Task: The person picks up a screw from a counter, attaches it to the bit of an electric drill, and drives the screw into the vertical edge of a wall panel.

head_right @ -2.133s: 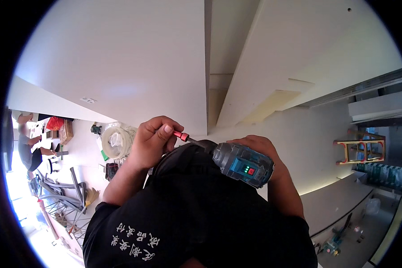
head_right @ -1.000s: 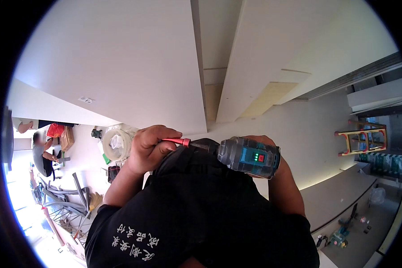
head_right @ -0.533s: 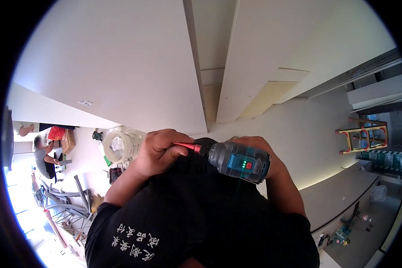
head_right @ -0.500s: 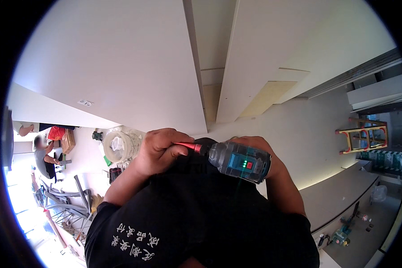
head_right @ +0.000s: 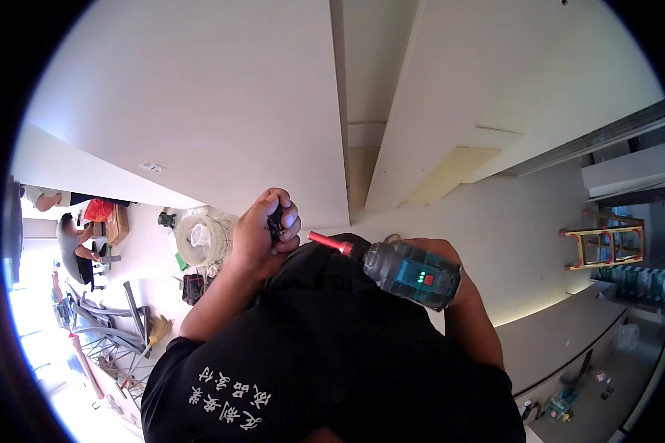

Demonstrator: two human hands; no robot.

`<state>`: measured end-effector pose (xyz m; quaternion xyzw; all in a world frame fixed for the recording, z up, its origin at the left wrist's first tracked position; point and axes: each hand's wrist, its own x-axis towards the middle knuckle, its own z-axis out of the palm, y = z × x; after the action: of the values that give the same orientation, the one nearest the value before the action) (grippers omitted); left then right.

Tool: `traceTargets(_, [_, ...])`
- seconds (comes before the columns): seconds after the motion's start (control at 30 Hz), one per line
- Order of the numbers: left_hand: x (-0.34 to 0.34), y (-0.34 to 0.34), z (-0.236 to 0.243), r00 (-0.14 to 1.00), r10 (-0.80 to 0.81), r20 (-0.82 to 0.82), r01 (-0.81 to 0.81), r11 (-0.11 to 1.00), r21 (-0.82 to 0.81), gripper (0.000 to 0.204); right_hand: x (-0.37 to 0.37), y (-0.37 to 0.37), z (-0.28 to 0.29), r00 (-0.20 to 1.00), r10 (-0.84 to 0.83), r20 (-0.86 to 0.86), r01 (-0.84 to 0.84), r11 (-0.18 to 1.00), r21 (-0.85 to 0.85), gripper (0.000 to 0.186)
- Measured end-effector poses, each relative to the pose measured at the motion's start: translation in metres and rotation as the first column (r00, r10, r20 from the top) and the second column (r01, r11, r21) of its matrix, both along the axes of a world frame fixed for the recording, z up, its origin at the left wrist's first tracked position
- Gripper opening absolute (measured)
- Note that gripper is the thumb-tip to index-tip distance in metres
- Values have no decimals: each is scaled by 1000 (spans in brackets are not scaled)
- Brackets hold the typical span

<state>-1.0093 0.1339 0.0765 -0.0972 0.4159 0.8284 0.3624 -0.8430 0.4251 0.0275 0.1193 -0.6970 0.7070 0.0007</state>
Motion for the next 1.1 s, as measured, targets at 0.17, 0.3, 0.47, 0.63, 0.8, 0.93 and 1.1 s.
traceTargets(0.17, [6,3,-11,939,-24,-342,-14,994,-108,24,-21,-14,21,995,75,67,-84,984,157,70])
traceTargets(0.3, [7,4,-18,780,-76,-621,-101,964,-245,23,-29,-19,24,993,115,23,-118,972,201,71])
traceTargets(0.47, [7,2,-20,619,-184,-763,-228,888,-399,22,-33,-17,22,991,131,1,-129,977,169,74])
traceTargets(0.63, [6,6,-23,728,-116,-676,-146,936,-319,23,-33,-14,13,991,130,15,-131,979,154,78])
traceTargets(0.8, [1,10,-19,765,-158,-624,-104,927,-362,24,-32,-8,9,989,139,60,-142,988,52,78])
traceTargets(0.93, [-5,18,-22,676,-229,-700,-150,888,-435,24,-39,0,8,989,143,32,-146,984,99,80])
traceTargets(1.1, [-11,26,10,811,-139,-568,-30,960,-277,25,-37,1,1,993,115,-24,-112,990,89,86])
